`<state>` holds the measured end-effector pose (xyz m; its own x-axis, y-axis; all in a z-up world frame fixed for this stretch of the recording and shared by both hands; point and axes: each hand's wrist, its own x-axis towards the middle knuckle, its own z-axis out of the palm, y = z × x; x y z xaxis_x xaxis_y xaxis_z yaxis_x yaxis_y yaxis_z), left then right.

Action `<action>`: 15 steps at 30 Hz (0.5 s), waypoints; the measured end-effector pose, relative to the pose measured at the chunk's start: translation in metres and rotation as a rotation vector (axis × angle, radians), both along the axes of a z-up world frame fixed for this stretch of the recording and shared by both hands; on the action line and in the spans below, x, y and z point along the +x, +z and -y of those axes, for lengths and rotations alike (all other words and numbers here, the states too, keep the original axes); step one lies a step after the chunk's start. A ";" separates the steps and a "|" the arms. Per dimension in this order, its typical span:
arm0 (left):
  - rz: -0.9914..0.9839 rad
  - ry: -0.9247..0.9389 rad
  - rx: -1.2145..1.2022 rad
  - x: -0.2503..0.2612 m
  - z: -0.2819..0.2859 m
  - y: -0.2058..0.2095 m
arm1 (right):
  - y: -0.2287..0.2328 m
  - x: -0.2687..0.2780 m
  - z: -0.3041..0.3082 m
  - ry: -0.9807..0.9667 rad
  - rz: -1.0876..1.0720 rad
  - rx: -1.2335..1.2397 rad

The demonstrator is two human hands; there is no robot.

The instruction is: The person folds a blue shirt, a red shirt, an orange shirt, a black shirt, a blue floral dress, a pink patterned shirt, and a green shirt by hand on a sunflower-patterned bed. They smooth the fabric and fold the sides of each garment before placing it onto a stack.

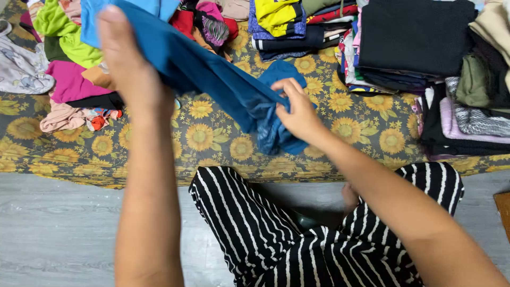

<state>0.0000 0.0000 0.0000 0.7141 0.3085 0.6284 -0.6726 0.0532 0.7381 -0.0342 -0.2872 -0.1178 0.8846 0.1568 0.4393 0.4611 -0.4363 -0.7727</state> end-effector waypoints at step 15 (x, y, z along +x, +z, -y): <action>0.093 -0.252 -0.051 0.003 -0.070 -0.007 | 0.064 -0.003 0.091 0.320 -0.060 0.162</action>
<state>0.0027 0.0697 -0.0065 0.7126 0.1614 0.6827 -0.6978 0.2632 0.6661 -0.0368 -0.3778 -0.0542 0.8271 0.3624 0.4296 0.5060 -0.1474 -0.8498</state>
